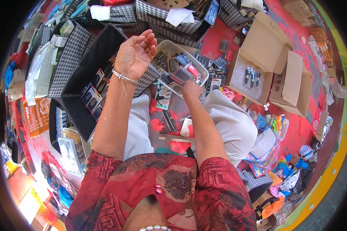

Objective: The person sits on the floor and wipes small product boxes with a cloth, then places them into a basket. They repeatedly pick up boxes, wipe them, and transfer them to the basket.

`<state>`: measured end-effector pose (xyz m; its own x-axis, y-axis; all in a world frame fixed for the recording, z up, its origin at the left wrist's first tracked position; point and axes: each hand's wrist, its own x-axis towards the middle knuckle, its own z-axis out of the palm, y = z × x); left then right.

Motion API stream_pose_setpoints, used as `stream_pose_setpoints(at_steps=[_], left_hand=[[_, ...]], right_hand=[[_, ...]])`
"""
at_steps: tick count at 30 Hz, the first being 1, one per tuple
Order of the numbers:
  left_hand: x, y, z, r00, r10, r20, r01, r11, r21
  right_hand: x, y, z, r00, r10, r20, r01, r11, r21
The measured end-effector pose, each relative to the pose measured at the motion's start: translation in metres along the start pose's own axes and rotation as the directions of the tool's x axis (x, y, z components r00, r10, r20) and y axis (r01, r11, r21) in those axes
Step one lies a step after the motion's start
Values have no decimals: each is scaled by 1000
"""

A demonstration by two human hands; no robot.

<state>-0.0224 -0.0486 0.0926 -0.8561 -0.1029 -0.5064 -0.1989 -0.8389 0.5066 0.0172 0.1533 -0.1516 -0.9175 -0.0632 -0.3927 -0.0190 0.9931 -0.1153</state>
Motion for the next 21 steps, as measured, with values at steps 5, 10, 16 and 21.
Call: stream_pose_setpoints(at_steps=[5, 10, 16, 21], left_hand=[[3, -6, -2, 999, -26, 36, 28, 999, -44], [5, -10, -1, 998, 42, -39, -45, 996, -72], [7, -13, -3, 980, 86, -179, -78, 996, 52], [4, -24, 5, 994, 92, -52, -75, 961, 266]], right_hand=[[32, 31, 3, 972, -194, 130, 117, 887, 446], [37, 39, -25, 916, -144, 374, -244, 541, 805], [22, 23, -129, 857, -220, 466, -382, 336, 861], [2, 10, -236, 793, -495, 354, -402, 9, 915]])
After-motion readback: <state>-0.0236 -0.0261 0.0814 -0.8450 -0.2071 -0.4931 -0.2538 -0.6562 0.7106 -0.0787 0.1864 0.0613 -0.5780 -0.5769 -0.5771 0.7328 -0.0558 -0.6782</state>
